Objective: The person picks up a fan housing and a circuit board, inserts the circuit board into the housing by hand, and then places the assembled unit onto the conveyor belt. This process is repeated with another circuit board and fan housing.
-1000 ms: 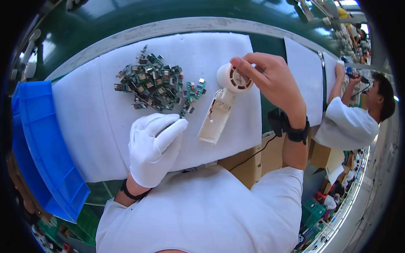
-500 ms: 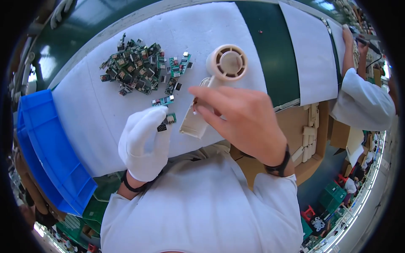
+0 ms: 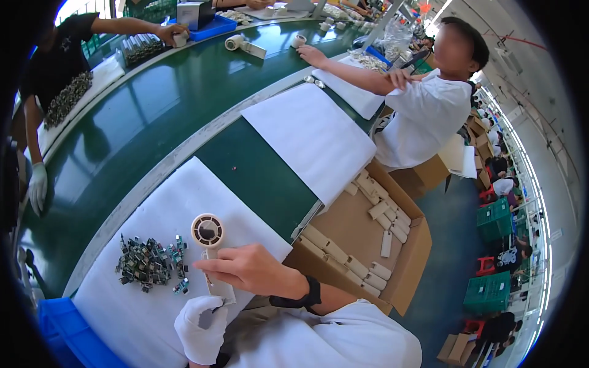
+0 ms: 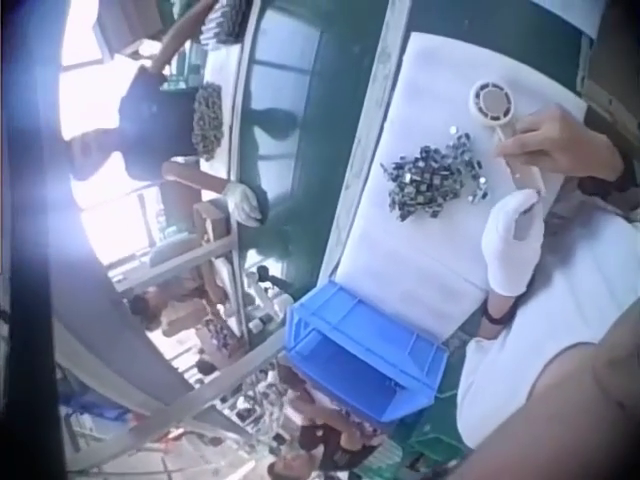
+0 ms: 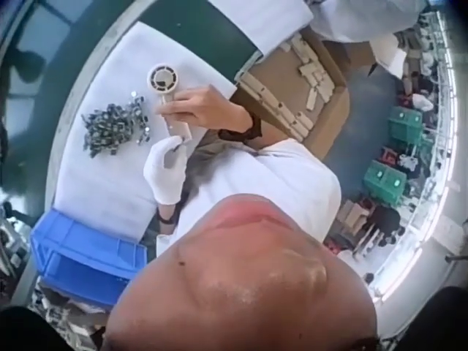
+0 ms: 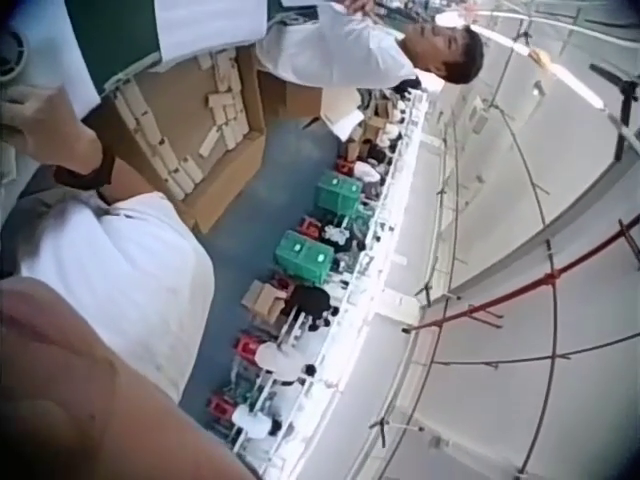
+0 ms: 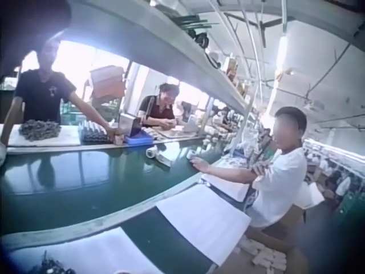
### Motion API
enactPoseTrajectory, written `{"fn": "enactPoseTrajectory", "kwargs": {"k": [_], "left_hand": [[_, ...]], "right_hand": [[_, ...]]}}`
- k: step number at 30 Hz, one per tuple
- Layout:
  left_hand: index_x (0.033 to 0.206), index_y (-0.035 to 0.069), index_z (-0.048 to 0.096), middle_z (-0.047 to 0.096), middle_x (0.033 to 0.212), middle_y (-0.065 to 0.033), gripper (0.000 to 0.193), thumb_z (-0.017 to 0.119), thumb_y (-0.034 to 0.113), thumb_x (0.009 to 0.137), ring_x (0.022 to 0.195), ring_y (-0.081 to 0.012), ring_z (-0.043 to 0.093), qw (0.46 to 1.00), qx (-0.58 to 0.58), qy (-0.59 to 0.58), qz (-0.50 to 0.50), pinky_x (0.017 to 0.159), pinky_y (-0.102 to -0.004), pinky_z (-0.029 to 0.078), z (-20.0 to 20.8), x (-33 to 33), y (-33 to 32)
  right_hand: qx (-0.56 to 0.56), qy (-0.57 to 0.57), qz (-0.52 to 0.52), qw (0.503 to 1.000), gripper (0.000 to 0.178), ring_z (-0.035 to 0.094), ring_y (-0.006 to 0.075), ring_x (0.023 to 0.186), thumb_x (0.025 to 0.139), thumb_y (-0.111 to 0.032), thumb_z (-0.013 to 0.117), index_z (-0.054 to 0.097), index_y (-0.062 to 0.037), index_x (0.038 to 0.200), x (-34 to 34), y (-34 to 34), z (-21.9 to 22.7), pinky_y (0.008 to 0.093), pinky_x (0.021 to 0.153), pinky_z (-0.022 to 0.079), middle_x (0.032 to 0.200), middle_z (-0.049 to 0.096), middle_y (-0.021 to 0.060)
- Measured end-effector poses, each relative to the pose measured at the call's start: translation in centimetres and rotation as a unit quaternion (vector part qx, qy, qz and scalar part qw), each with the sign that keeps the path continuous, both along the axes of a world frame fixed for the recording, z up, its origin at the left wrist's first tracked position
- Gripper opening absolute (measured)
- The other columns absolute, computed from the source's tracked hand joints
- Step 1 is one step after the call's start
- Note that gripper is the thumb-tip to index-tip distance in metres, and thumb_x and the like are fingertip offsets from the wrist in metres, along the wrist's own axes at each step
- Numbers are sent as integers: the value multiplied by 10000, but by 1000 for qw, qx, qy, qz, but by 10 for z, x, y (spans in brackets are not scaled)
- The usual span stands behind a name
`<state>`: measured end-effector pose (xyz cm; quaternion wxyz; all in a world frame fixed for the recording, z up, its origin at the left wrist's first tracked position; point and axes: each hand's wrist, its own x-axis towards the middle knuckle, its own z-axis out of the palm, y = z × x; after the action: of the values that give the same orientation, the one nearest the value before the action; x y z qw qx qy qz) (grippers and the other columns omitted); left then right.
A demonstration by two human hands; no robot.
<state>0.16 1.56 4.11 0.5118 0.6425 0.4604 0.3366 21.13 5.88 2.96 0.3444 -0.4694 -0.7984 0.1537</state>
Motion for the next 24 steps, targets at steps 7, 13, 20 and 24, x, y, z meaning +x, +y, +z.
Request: {"fn": "enactPoseTrajectory", "kwargs": {"k": [7,13,20,24], "left_hand": [[1114,10,693,712,1053,-91,279,714,-68,847,929,-175,683,975,-44,-90,196,840,-325,556,-12,13,-6],[1171,3,687,708,1111,-103,300,677,-75,882,968,-184,682,992,56,-14,111,867,-318,550,-15,3,2],[1175,-3,685,702,1134,-106,298,682,-72,885,991,-179,676,989,97,-14,108,872,-319,548,-16,3,2],[1135,33,705,731,1081,-112,289,719,-57,860,993,-222,697,983,40,-42,173,858,-326,558,-16,8,2]], "right_hand": [[-57,98,-92,989,168,590,189,536,870,-174,771,747,-114,1025,-16,-3,1,313,487,465,696,622,16],[-16,72,-95,993,165,561,116,513,834,-116,792,770,-100,997,-15,3,-1,264,484,449,645,605,10],[-2,51,-78,996,142,545,124,495,814,-73,771,757,-102,953,-14,3,-2,273,475,438,618,582,-2],[2,61,-72,996,129,541,131,490,809,-66,764,750,-104,932,-15,5,-4,279,475,435,601,567,-6]]}}
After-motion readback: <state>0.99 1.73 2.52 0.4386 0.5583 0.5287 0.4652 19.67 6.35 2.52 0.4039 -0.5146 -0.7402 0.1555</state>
